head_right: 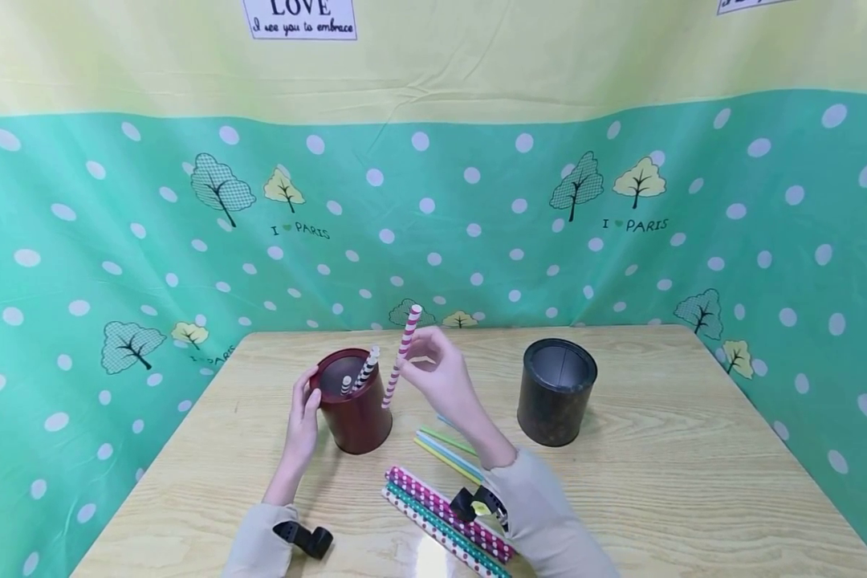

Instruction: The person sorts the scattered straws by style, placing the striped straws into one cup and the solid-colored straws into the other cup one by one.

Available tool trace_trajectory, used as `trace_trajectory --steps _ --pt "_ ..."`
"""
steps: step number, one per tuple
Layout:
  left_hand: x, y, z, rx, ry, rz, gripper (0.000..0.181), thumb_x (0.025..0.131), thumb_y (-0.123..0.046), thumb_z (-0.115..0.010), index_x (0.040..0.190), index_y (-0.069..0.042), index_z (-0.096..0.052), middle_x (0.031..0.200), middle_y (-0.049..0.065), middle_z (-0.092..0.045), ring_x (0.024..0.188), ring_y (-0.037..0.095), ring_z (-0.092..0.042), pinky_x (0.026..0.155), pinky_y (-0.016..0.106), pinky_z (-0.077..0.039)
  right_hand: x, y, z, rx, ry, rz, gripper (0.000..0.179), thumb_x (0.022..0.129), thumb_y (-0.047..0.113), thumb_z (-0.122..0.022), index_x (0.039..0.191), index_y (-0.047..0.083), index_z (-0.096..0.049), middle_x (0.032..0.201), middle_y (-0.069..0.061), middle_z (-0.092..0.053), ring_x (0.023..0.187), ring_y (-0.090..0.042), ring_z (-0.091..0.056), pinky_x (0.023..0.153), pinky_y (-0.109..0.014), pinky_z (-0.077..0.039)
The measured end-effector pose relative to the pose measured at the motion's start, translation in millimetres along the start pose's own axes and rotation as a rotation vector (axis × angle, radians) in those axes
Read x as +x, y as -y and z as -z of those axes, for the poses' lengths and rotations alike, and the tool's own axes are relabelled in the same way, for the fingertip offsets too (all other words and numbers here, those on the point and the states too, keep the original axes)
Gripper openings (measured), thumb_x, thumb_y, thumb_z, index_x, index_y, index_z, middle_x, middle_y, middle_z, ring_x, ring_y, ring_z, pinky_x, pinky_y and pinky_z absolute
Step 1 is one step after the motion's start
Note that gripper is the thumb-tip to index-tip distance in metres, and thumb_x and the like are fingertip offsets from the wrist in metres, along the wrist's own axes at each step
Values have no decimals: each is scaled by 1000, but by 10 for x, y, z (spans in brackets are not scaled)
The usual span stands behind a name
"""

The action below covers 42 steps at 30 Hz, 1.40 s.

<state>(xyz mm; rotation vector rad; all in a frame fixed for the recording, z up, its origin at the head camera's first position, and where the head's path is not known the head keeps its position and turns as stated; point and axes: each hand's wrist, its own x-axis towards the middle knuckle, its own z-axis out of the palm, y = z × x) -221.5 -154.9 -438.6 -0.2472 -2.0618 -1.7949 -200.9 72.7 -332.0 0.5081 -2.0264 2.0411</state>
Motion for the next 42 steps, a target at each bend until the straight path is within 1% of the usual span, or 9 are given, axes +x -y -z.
trace_trajectory --steps 5,13,21,30,37,42 --pt "-3 -3 -2 -12 1 -2 39 93 -7 -36 131 -2 -33 128 23 -42 109 3 -40 89 10 -29 19 15 -42 49 -35 0 20 78 -4 -59 95 -1 -51 92 -9 -56 88 -16 -55 80 -28 -47" --pt "4 5 -6 -10 -8 -28 39 92 -6 -37 131 1 -33 126 25 -42 108 2 -41 89 9 -29 70 17 -125 93 -47 12 20 78 -5 -59 97 -4 -53 94 -14 -58 89 -14 -56 81 -29 -46" --pt "12 4 -12 -8 -19 -33 39 92 -6 -37 130 2 -33 125 26 -43 107 2 -41 89 10 -29 115 -55 -224 105 -42 33 20 77 -5 -61 96 -6 -55 94 -15 -60 87 -13 -57 80 -30 -47" --pt "13 6 -14 -21 -13 -36 39 92 -5 -37 130 2 -32 126 26 -42 107 0 -41 89 10 -29 155 -184 -321 104 -34 16 19 74 -6 -63 92 -6 -56 90 -14 -61 84 -13 -57 78 -29 -48" --pt "15 5 -9 -18 -10 -35 40 92 -4 -36 130 3 -32 125 27 -42 105 -1 -41 88 10 -29 184 -232 -398 136 -24 12 21 74 -8 -63 93 -8 -56 88 -10 -61 82 -11 -58 76 -29 -48" --pt "6 2 -13 -16 -15 -39 39 92 -4 -37 130 3 -32 124 27 -43 104 -3 -41 87 9 -29 186 -248 -411 133 -7 25 23 74 -8 -63 96 -10 -56 90 -16 -60 81 -12 -57 76 -29 -49"
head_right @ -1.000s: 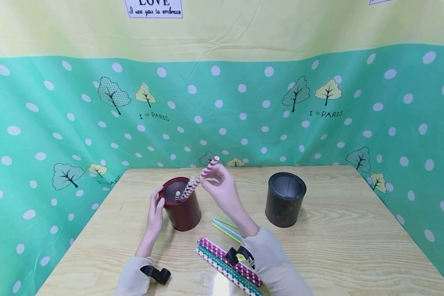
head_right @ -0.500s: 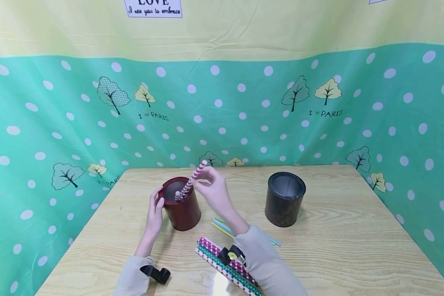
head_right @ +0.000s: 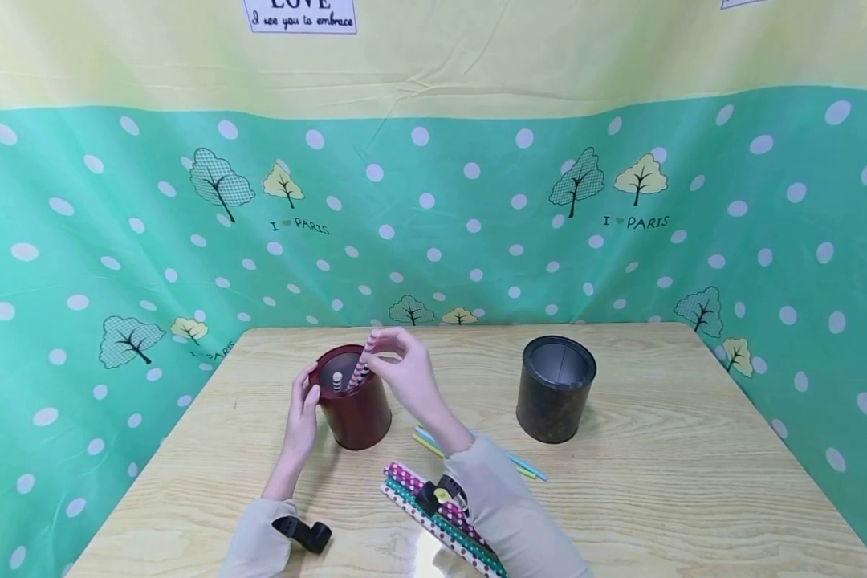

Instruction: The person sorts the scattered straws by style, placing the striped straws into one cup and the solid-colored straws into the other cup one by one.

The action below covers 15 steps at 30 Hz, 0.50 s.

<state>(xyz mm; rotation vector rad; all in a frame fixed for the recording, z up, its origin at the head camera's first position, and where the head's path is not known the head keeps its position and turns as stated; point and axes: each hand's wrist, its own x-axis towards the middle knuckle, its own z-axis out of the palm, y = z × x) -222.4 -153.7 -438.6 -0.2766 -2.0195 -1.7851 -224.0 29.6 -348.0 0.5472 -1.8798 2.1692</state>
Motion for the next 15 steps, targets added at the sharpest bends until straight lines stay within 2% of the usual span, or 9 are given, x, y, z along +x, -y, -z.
trace_trajectory --steps 7,11,15 --pt "-2 12 -10 -9 -6 4 39 92 -4 -36 130 4 -32 126 26 -42 105 -4 -41 88 10 -29 -49 15 109 -68 11 -27 26 76 -3 -64 101 -6 -57 96 -17 -60 90 -21 -58 80 -27 -47" --pt "-1 21 -12 3 -9 2 39 92 -4 -37 130 3 -33 126 26 -42 110 8 -41 89 10 -28 -86 4 199 -126 48 -58 25 76 -1 -64 101 -3 -58 97 -16 -61 90 -22 -57 79 -27 -47" --pt "0 23 -13 6 -5 1 39 92 -5 -37 130 2 -33 126 26 -42 113 19 -40 90 10 -28 -150 -8 291 -189 132 -90 25 77 0 -63 101 -4 -58 97 -18 -61 89 -22 -58 78 -27 -47"
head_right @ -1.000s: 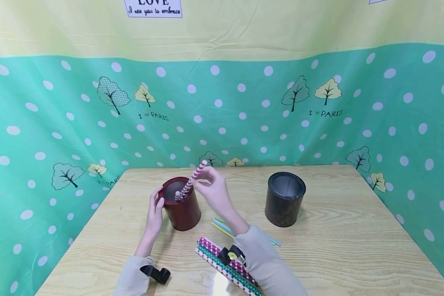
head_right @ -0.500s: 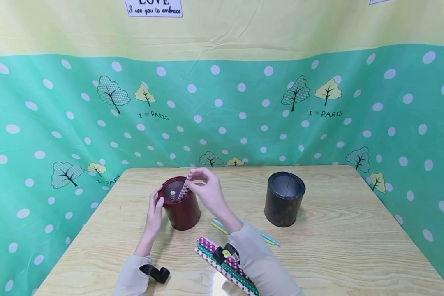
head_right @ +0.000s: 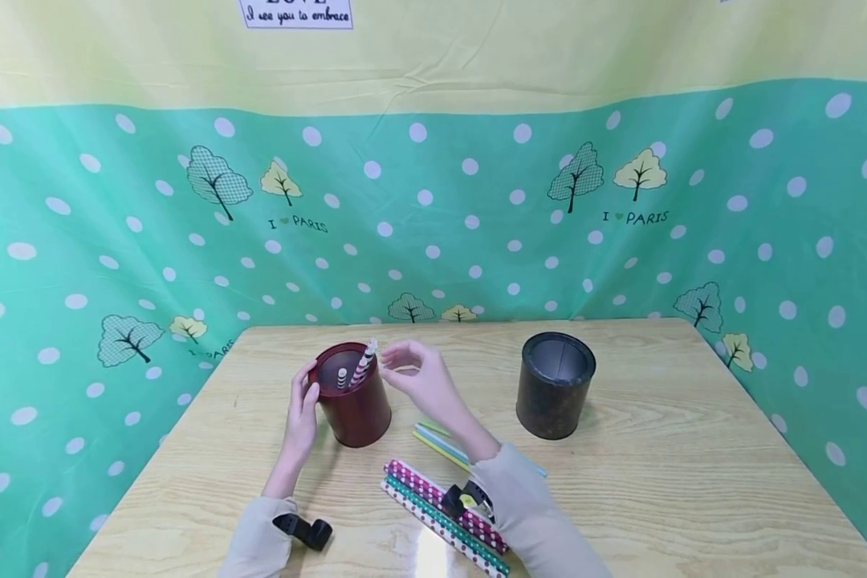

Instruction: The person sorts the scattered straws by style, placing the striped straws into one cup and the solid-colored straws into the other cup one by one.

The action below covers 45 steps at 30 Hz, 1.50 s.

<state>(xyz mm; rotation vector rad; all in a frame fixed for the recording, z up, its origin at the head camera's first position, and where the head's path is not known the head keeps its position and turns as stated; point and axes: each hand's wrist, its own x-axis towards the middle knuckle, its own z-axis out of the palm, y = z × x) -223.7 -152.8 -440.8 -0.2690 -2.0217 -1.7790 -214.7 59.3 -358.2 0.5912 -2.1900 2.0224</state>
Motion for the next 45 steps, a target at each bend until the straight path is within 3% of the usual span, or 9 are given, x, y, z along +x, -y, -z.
trace_trajectory --steps 10,17,25,34,45 --pt "13 -10 7 -27 -6 -40 39 91 -1 -36 129 6 -32 124 29 -41 107 4 -42 89 9 -28 -173 -113 94 -193 202 -89 22 81 5 -60 101 -2 -59 96 -12 -60 90 -20 -57 78 -27 -47" --pt "17 -3 4 -32 2 -7 39 91 -3 -36 130 3 -32 125 27 -42 107 4 -41 89 10 -29 -279 -209 120 -249 303 -81 18 80 0 -60 98 -3 -59 95 -15 -60 87 -25 -57 77 -31 -48" --pt "21 -22 -1 -31 3 -16 39 91 -3 -36 129 3 -32 125 28 -41 107 2 -41 89 10 -29 -389 -398 174 -333 375 -115 17 80 3 -61 97 5 -61 93 -6 -61 84 -17 -57 73 -26 -48" --pt "12 -56 -8 -28 -2 -6 39 91 -2 -37 129 4 -32 124 28 -42 106 2 -41 88 9 -28 -491 -524 191 -394 469 -102 20 77 -5 -60 96 -1 -60 89 -14 -60 78 -20 -57 69 -22 -47" --pt "-6 -53 0 -17 0 26 40 91 -4 -37 130 2 -33 126 26 -42 106 0 -41 89 10 -28 -643 -671 228 -438 559 -162 20 74 -7 -59 92 1 -61 85 -6 -60 75 -15 -57 65 -20 -46"
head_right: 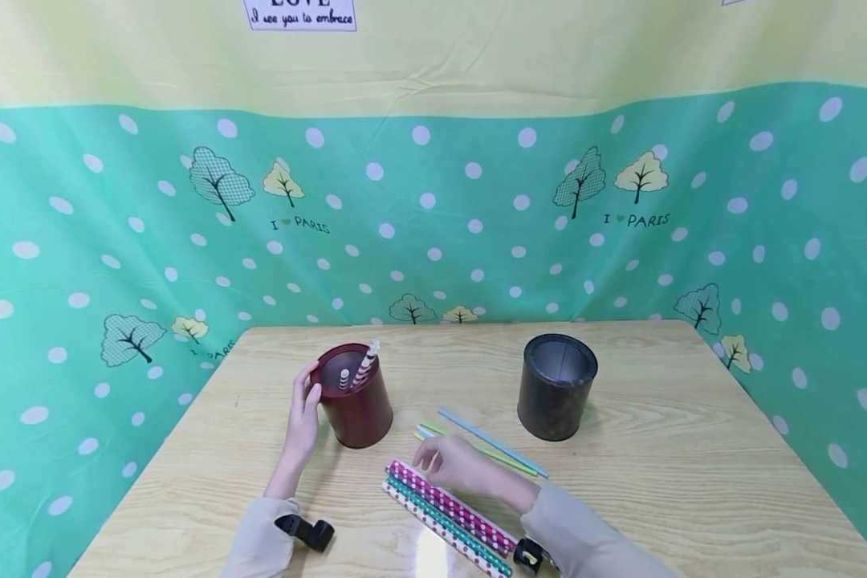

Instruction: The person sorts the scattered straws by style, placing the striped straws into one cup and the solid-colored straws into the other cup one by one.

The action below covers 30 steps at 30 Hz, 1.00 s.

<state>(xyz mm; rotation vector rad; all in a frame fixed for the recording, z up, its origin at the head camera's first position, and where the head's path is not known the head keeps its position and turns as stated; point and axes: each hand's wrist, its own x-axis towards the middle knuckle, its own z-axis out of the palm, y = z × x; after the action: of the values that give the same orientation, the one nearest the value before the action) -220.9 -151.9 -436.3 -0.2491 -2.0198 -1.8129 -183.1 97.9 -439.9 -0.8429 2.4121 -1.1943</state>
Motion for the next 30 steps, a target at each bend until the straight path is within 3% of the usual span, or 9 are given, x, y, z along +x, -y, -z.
trace_trajectory --steps 13,30 --pt "1 26 17 5 7 21 40 92 -6 -37 131 0 -32 127 23 -42 108 4 -41 89 10 -29 -71 -100 -94 43 38 -84 21 74 -4 -61 92 6 -62 85 0 -59 74 -10 -55 63 -20 -45" --pt "2 20 -2 21 1 4 40 91 -6 -38 131 0 -33 126 25 -42 106 0 -41 89 10 -28 -97 -179 -114 -53 15 -50 25 69 -9 -61 89 6 -63 80 3 -59 66 -5 -52 58 -18 -44"
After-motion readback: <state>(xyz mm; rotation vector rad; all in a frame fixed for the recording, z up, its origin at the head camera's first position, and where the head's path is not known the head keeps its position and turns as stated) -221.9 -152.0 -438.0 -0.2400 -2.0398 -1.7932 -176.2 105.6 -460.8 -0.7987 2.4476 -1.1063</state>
